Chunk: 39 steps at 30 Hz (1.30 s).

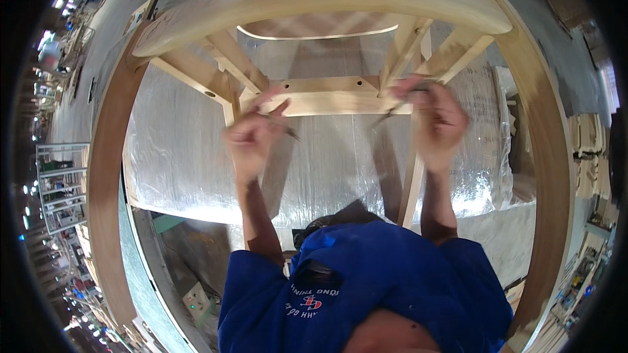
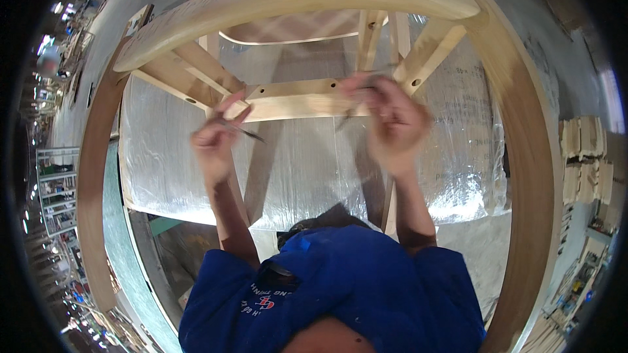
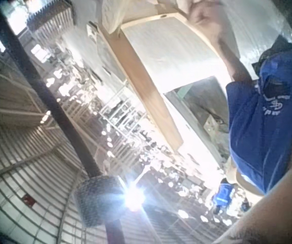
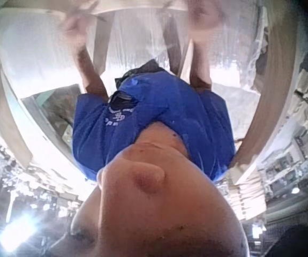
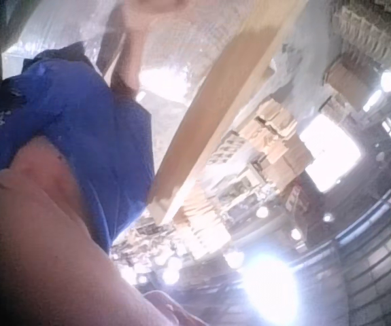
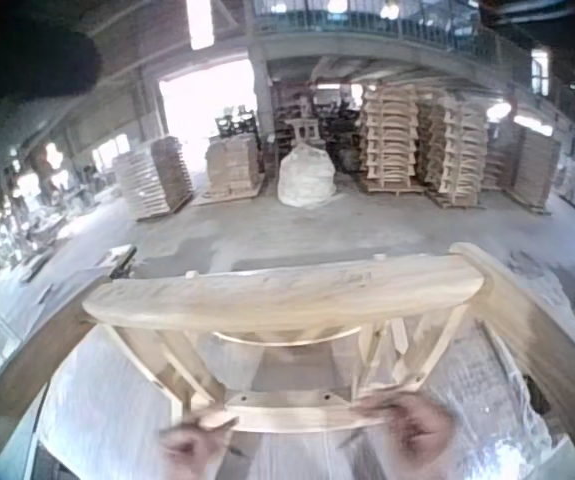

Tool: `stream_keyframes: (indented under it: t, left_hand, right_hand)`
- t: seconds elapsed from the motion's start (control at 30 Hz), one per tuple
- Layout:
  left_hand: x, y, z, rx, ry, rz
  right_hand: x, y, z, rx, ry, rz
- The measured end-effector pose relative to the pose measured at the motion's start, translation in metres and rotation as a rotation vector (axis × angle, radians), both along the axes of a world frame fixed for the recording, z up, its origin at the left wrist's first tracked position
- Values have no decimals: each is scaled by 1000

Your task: The person assembles wooden chairs by inserting metal fasteners into pre-drilled holes and tightening them with a screwdriver. They wipe the chair surfaces with a white cloth and stack the finished chairs on a pallet.

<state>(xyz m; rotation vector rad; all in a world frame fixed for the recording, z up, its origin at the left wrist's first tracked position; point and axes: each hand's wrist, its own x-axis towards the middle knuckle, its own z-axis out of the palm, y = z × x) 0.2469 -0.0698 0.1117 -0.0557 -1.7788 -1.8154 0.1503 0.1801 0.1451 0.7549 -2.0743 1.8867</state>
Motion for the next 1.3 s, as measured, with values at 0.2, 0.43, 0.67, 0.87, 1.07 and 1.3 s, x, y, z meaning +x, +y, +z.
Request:
stream_keyframes:
  t: [0.2,0.43,0.67,0.87,1.07,1.3]
  left_hand:
    - [13,39,-10,6,-308,39]
    - [25,5,-15,-426,-504,345]
    - [11,-93,-17,-158,-60,757]
    - [-21,-139,-32,17,269,811]
    - [-36,-137,-48,56,327,823]
    - [-50,-128,-102,-316,73,999]
  right_hand:
    - [24,-95,-27,76,-53,329]
    - [13,-133,-50,317,43,526]
    - [-60,-157,-46,91,21,149]
    - [-87,-170,-55,84,48,327]
    - [-94,-180,-57,290,296,394]
    - [-90,-190,-66,370,474,375]
